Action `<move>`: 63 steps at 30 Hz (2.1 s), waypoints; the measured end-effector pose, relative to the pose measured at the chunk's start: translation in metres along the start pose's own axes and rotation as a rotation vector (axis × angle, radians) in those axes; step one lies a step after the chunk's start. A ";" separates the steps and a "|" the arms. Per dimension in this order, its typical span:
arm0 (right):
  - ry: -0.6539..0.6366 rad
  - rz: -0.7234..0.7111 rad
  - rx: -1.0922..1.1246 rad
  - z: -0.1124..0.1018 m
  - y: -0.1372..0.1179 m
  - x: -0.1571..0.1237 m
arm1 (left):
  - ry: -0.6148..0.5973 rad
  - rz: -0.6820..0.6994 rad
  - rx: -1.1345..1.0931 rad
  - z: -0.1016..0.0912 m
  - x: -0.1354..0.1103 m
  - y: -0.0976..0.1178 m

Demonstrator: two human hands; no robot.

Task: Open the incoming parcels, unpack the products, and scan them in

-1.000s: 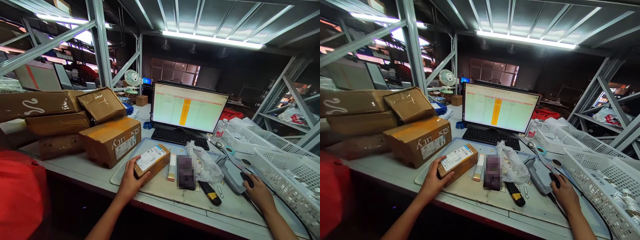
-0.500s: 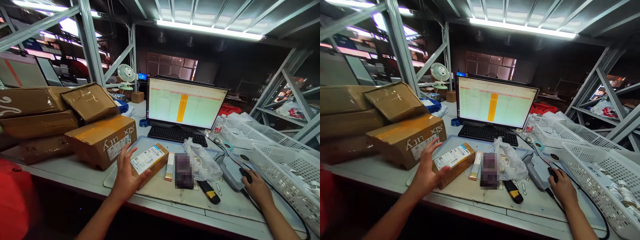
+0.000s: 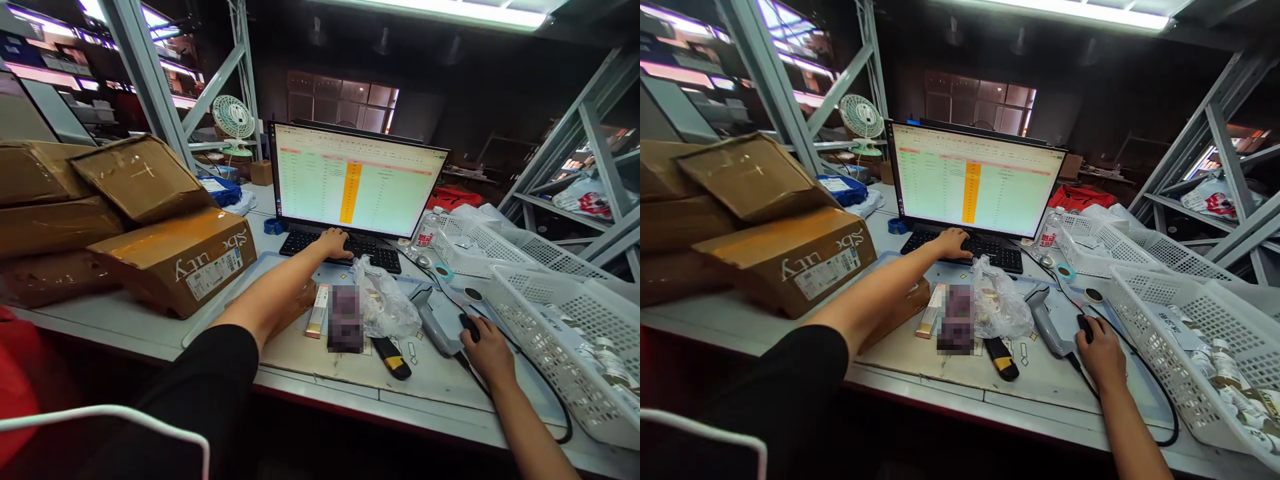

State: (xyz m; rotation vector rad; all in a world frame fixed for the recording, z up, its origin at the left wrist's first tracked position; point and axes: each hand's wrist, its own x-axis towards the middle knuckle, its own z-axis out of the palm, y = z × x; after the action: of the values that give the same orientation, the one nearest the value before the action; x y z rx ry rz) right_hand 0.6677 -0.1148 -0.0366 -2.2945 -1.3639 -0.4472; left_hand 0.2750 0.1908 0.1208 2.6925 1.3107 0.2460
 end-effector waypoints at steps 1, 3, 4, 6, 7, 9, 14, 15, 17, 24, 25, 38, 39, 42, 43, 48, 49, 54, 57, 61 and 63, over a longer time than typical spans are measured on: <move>0.002 0.002 0.000 0.000 -0.001 0.000 | -0.027 0.014 0.005 0.010 0.007 0.003; 0.004 0.004 -0.003 -0.002 -0.003 -0.001 | -0.076 0.043 0.016 0.026 0.019 0.009; 0.004 0.003 -0.005 -0.003 -0.005 -0.001 | -0.097 0.052 0.021 0.032 0.025 0.011; 0.001 0.006 -0.012 -0.004 -0.008 -0.002 | -0.139 0.068 0.029 0.039 0.037 0.014; 0.001 0.006 -0.016 -0.004 -0.009 -0.003 | -0.159 0.078 0.031 0.041 0.042 0.015; 0.020 0.001 -0.016 -0.003 -0.009 -0.002 | -0.192 0.101 0.034 0.043 0.051 0.016; 0.069 -0.004 0.013 0.001 -0.007 -0.001 | -0.212 0.123 0.041 0.048 0.057 0.013; 0.055 0.002 0.006 0.001 -0.007 -0.001 | -0.209 0.123 0.042 0.050 0.056 0.013; 0.029 0.009 -0.008 0.002 -0.005 -0.001 | -0.200 0.115 0.045 0.053 0.054 0.012; 0.007 0.011 0.017 0.015 0.012 0.002 | -0.219 0.070 0.038 0.060 0.054 0.011; -0.004 0.010 0.023 0.017 0.014 0.002 | -0.214 0.070 0.036 0.061 0.054 0.011; 0.047 -0.086 0.058 0.020 0.017 -0.001 | -0.196 0.077 0.026 0.065 0.055 0.007; 0.044 -0.075 0.051 0.020 0.017 0.000 | -0.196 0.077 0.026 0.065 0.055 0.007; 0.034 -0.036 0.051 0.017 0.016 0.002 | -0.200 0.080 0.029 0.066 0.057 0.005; 0.022 -0.027 0.052 0.016 0.015 0.002 | -0.202 0.081 0.031 0.066 0.057 0.005; -0.020 -0.018 0.059 0.013 0.013 0.002 | -0.189 0.090 0.055 0.065 0.057 0.006; -0.004 -0.029 0.071 0.014 0.013 0.001 | -0.180 0.098 0.064 0.063 0.055 0.007; 0.050 -0.024 0.073 0.014 0.006 -0.001 | -0.089 0.203 0.133 0.041 0.046 0.019; 0.078 -0.049 0.077 0.012 0.000 -0.001 | -0.041 0.282 0.175 0.014 0.037 0.034; 0.144 -0.101 0.089 0.012 -0.003 -0.001 | 0.017 0.384 0.184 -0.028 0.003 0.048; 0.150 -0.120 0.091 0.012 -0.002 0.000 | 0.028 0.417 0.166 -0.042 -0.032 0.044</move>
State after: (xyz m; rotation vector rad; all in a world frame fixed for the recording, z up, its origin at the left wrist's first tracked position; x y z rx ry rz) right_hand 0.6666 -0.1081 -0.0463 -2.0697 -1.4219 -0.5714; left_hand 0.2807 0.1406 0.1677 3.0940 0.7908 0.2252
